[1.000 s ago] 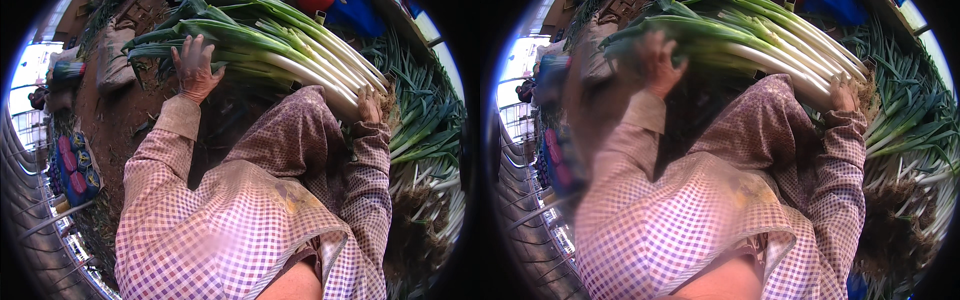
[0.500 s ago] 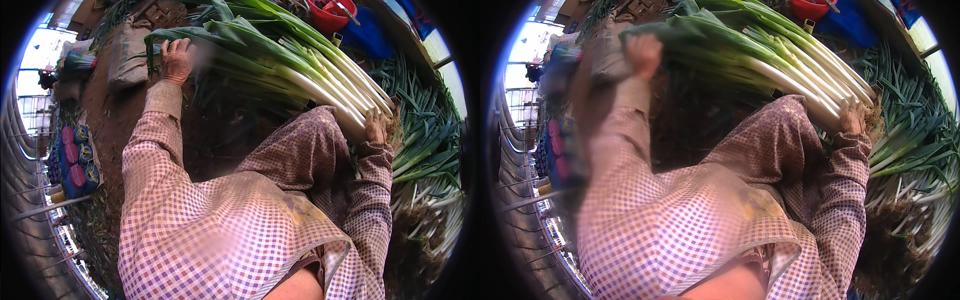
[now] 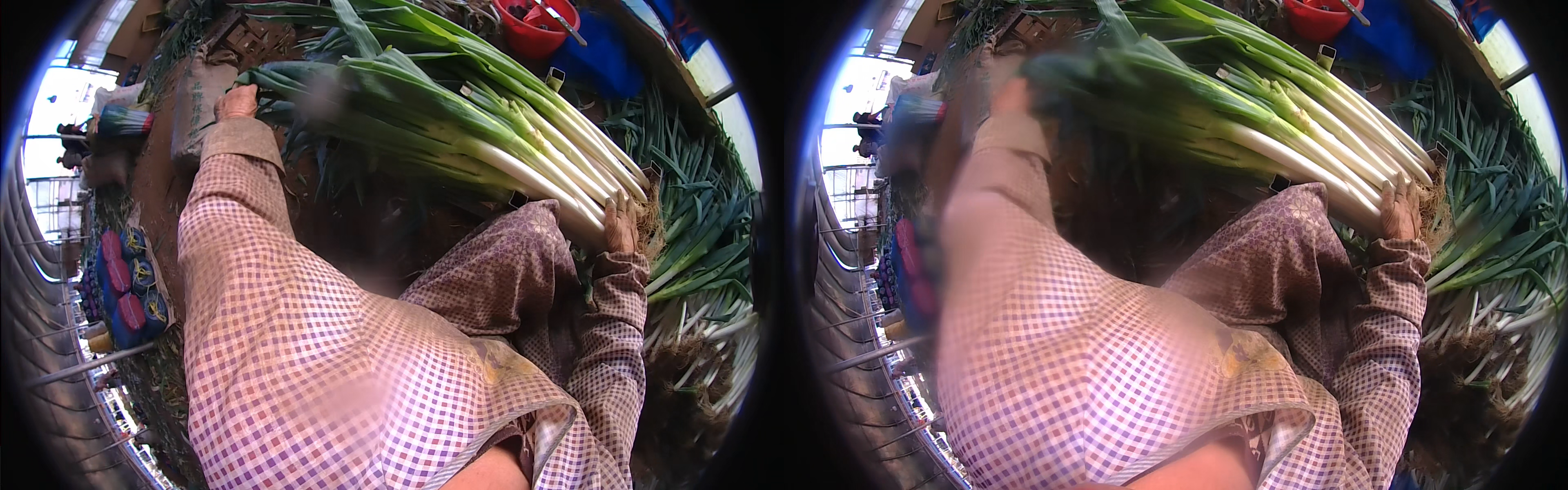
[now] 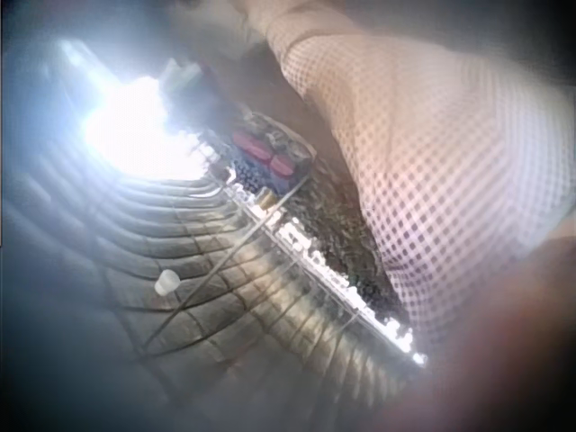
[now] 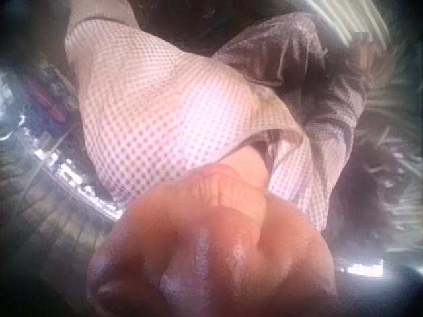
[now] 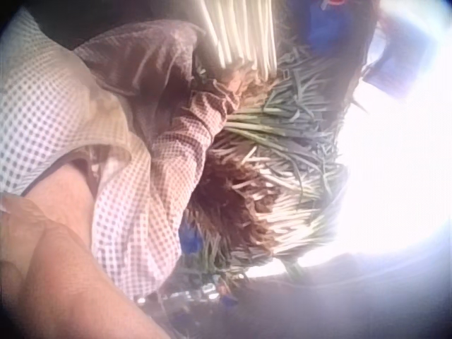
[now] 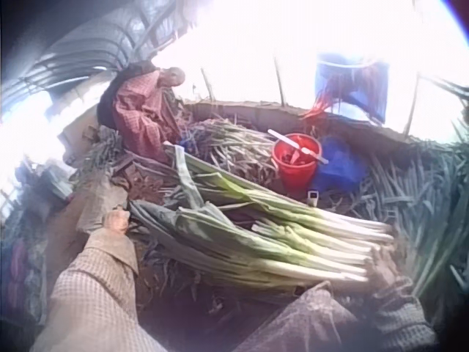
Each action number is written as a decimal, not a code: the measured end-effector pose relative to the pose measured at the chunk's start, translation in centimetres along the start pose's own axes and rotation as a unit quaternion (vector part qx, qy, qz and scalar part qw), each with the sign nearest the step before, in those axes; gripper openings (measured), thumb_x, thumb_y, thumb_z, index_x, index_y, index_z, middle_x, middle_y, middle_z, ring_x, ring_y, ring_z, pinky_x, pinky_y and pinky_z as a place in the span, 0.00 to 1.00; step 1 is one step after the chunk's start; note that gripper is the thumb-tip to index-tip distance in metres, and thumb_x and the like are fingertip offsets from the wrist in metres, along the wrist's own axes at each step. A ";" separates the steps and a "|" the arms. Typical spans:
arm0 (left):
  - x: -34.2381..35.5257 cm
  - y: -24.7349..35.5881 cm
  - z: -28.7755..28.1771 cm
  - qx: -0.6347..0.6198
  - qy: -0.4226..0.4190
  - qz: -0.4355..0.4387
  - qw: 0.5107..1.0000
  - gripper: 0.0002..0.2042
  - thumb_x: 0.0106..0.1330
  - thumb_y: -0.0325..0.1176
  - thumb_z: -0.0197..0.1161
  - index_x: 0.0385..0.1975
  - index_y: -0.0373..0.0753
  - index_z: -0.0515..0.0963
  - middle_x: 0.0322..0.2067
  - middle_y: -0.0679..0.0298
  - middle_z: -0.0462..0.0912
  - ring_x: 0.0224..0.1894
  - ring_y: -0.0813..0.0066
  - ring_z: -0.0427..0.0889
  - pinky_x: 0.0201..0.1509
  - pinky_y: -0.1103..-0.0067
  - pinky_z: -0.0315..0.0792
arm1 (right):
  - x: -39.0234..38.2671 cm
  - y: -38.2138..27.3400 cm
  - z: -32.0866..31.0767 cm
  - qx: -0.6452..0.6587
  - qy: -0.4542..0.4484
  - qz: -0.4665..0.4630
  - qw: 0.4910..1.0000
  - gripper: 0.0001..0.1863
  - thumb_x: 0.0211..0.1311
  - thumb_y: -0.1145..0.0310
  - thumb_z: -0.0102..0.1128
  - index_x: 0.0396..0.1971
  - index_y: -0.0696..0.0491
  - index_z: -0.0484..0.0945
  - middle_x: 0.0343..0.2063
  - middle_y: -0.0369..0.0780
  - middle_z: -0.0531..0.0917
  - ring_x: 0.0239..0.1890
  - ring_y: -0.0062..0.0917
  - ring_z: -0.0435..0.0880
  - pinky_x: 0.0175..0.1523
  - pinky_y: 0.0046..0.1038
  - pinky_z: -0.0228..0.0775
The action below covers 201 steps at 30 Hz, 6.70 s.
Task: The person repeatedly picks up bunches of green onions from a large pile, aligns them, and places them into a neat stack. The person handles the vegetables by hand, sorting them one bunch at a time.
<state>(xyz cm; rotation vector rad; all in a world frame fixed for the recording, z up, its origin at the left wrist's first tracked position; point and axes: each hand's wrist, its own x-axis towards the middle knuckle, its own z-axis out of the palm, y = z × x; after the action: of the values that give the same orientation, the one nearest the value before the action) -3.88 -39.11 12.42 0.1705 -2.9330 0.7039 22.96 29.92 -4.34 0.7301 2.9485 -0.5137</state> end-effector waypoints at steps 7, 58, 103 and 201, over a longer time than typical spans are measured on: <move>-0.3 -7.3 -8.1 0.018 -0.002 -0.046 0.999 0.15 0.65 0.37 0.49 0.47 0.44 0.77 0.50 0.55 0.78 0.54 0.54 0.75 0.54 0.61 0.68 | -0.3 -0.8 -0.9 -0.026 -0.034 0.038 0.998 0.35 0.65 0.41 0.34 0.68 0.43 0.54 0.69 0.48 0.50 0.70 0.42 0.48 0.71 0.37 0.41; -17.8 39.9 -15.6 -0.151 0.083 0.698 0.695 0.35 0.54 0.58 0.58 0.60 0.44 0.67 0.61 0.52 0.64 0.64 0.49 0.59 0.67 0.58 0.51 | -18.9 25.1 15.9 0.293 -0.076 0.475 0.826 0.36 0.48 0.50 0.62 0.57 0.53 0.66 0.46 0.51 0.78 0.50 0.44 0.77 0.54 0.39 0.69; -51.0 59.5 -20.5 -0.566 -0.698 0.207 0.387 0.16 0.59 0.36 0.57 0.44 0.36 0.70 0.30 0.62 0.73 0.31 0.68 0.75 0.33 0.70 0.73 | -48.1 -1.7 -6.4 0.648 0.087 0.218 0.724 0.39 0.54 0.78 0.53 0.67 0.54 0.50 0.43 0.35 0.73 0.36 0.14 0.70 0.40 0.19 0.68; -54.8 51.5 -23.1 -0.562 -0.775 0.166 0.238 0.22 0.63 0.50 0.58 0.47 0.37 0.73 0.39 0.55 0.79 0.41 0.61 0.78 0.48 0.64 0.71 | -42.8 6.9 -7.0 0.862 -0.011 0.261 0.435 0.24 0.60 0.70 0.59 0.55 0.57 0.65 0.39 0.45 0.78 0.32 0.24 0.82 0.32 0.20 0.81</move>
<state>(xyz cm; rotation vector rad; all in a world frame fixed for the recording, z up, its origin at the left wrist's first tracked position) 45.17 21.53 2.13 0.0016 0.9147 1.1447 64.21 19.01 6.04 1.2996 0.7247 -3.0754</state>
